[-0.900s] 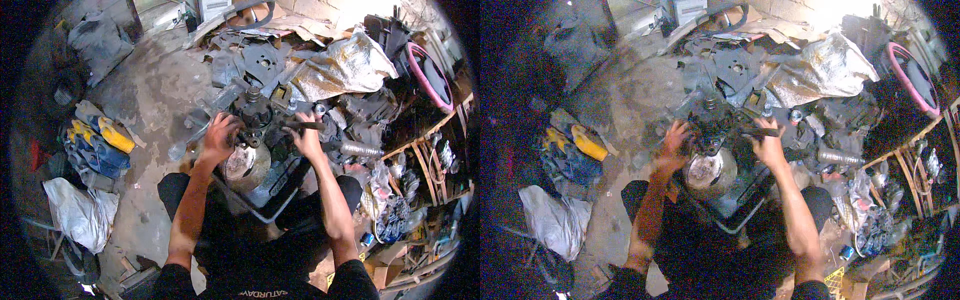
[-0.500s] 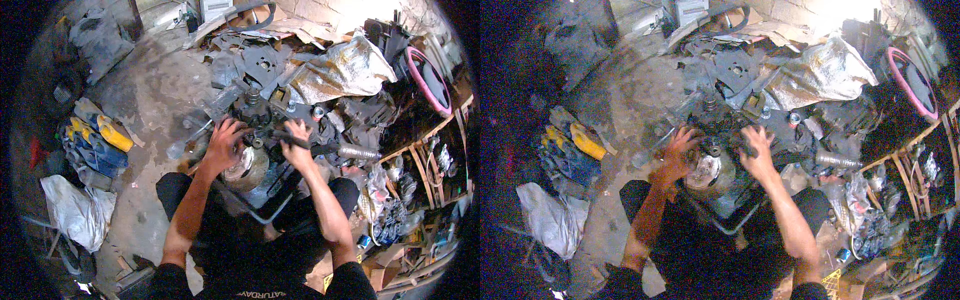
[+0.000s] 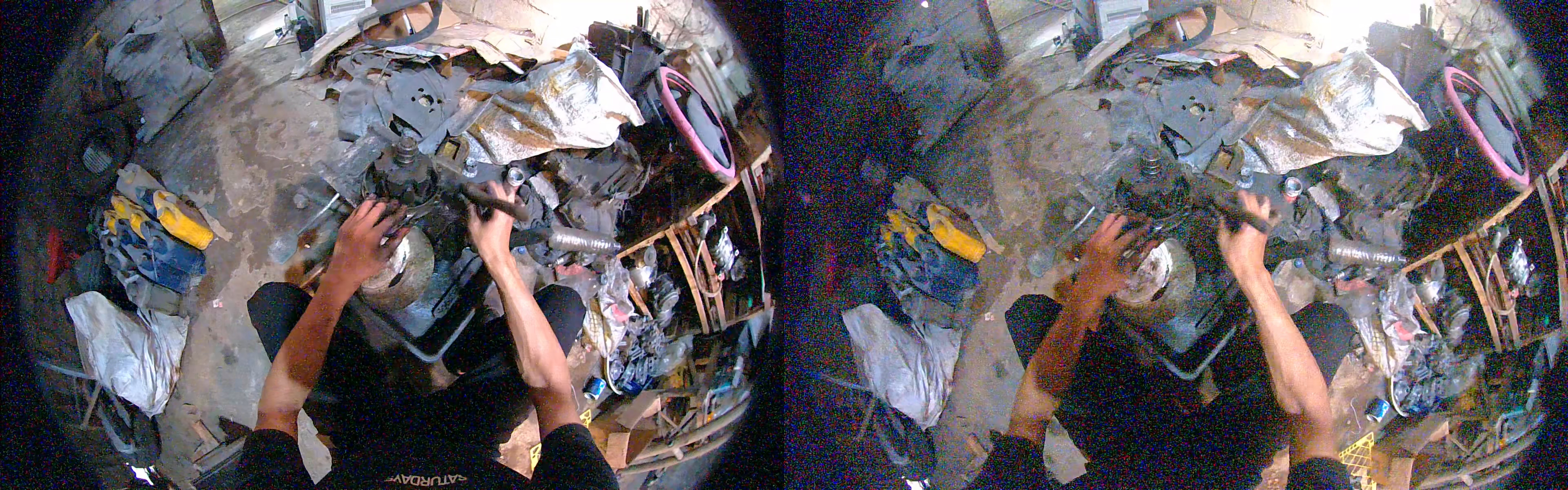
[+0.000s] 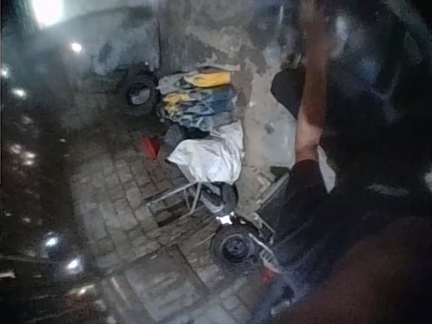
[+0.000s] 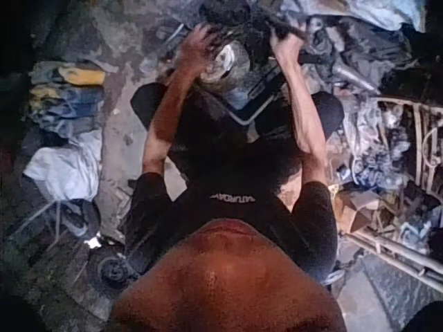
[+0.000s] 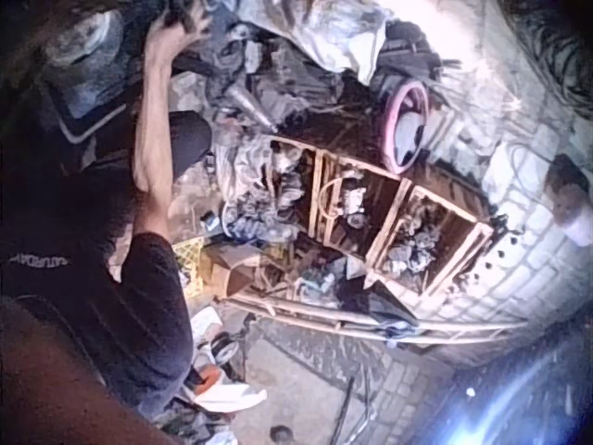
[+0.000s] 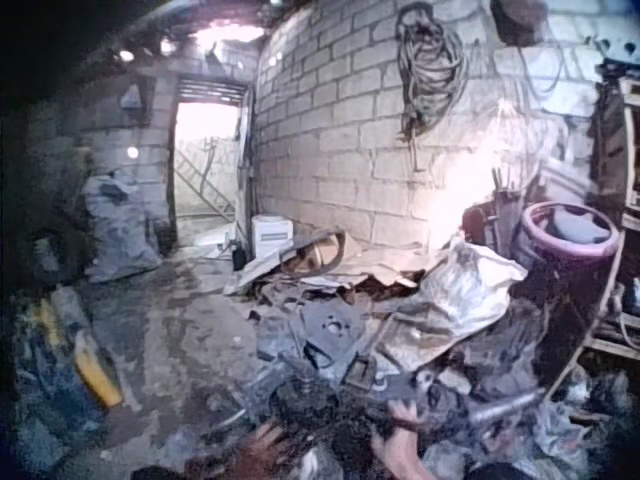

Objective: The person sits on the floor and uses a hammer to tap a metal alternator housing, rotating the part to work on different sides.

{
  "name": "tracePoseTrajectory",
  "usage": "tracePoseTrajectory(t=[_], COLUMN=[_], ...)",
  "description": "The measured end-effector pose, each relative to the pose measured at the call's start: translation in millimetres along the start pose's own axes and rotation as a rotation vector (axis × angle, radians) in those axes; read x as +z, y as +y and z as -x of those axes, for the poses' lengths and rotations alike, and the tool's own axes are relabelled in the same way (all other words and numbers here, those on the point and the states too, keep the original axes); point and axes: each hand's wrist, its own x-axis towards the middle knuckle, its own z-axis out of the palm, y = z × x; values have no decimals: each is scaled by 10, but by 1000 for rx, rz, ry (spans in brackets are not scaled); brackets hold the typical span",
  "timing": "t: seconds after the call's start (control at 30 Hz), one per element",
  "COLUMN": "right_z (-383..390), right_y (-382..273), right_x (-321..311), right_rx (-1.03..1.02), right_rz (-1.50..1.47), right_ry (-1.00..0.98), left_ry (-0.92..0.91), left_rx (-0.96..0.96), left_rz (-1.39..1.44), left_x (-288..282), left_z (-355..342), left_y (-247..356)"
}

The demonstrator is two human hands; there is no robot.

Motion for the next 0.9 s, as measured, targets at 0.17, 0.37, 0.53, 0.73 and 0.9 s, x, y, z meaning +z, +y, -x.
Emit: tracePoseTrajectory(t=[0.17, 0.37, 0.53, 0.73, 0.9], right_z=[234, 243, 115, 271, 86], right_y=[-382, -196, -530, -553, -635], right_x=[81, 142, 27, 80, -72], right_rx=[-259, -143, -169, -276, -67], right_rz=[23, -137, 148, 55, -229], right_ry=[-76, -133, -334, -142, 62], left_ry=[-21, -43, -38, -22, -7], left_rx=[60, 11, 24, 56, 69], left_rz=[-44, -32, 39, 70, -26], left_x=[-20, 33, -9, 50, -28], left_z=[54, 98, 82, -23, -21], left_y=[-80, -175, -225, -195, -190])
